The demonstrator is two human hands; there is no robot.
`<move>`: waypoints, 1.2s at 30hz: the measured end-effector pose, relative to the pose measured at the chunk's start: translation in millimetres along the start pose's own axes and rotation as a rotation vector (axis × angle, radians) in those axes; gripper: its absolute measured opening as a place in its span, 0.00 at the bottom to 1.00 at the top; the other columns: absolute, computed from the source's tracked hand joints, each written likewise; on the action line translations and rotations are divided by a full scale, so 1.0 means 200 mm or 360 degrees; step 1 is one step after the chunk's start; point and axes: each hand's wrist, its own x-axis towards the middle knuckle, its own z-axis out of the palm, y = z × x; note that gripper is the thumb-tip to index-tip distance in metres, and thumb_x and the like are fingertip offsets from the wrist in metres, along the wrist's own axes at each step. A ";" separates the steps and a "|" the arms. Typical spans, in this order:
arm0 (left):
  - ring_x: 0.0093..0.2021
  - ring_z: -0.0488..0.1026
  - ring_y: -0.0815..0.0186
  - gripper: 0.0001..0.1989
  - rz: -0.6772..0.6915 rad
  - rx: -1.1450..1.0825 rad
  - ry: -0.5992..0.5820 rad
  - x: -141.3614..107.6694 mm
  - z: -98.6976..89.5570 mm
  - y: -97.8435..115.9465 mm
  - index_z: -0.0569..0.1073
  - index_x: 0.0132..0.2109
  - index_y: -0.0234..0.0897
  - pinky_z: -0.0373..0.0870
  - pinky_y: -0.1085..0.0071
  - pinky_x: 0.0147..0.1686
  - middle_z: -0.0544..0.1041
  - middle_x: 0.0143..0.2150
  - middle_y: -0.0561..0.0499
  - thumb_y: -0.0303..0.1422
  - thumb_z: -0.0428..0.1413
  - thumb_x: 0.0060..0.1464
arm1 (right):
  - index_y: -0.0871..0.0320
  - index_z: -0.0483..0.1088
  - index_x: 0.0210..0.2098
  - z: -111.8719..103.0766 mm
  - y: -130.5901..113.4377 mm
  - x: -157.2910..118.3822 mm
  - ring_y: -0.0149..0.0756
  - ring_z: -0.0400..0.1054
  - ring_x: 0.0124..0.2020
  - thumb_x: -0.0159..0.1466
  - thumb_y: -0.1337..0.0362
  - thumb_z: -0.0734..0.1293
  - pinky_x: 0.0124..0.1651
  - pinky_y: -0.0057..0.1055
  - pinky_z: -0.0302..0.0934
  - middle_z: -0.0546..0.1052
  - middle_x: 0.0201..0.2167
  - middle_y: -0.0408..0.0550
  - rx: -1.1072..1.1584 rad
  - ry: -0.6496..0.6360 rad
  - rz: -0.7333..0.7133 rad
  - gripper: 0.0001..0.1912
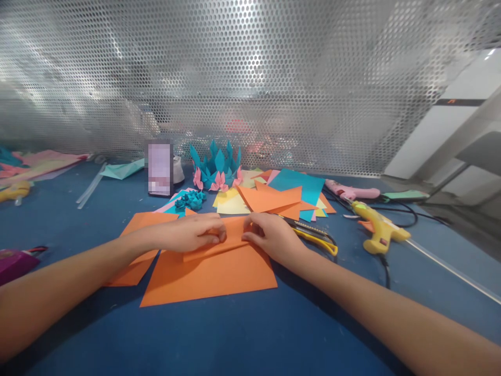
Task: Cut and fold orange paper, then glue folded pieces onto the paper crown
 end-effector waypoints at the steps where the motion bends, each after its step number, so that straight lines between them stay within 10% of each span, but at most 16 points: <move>1: 0.41 0.67 0.66 0.09 -0.0003 0.0001 -0.0003 0.00 0.00 0.00 0.69 0.40 0.39 0.61 0.70 0.40 0.68 0.43 0.50 0.29 0.45 0.55 | 0.56 0.67 0.30 0.00 0.00 0.00 0.31 0.63 0.25 0.58 0.63 0.66 0.30 0.27 0.52 0.70 0.23 0.41 -0.0004 -0.0004 -0.0012 0.04; 22: 0.37 0.62 0.63 0.19 -0.0201 0.0271 0.0147 0.00 -0.01 -0.08 0.61 0.35 0.38 0.57 0.70 0.34 0.66 0.38 0.49 0.51 0.50 0.52 | 0.56 0.69 0.30 0.01 0.02 0.00 0.32 0.62 0.27 0.61 0.63 0.65 0.31 0.28 0.55 0.69 0.24 0.43 -0.0076 -0.0006 -0.0168 0.04; 36: 0.34 0.62 0.69 0.04 0.0033 0.0007 0.0022 0.01 0.02 -0.07 0.63 0.33 0.37 0.59 0.72 0.34 0.63 0.37 0.51 0.30 0.46 0.55 | 0.57 0.74 0.39 0.01 -0.07 -0.05 0.33 0.64 0.32 0.67 0.65 0.57 0.37 0.32 0.60 0.74 0.35 0.48 -0.0599 0.0186 -0.1163 0.13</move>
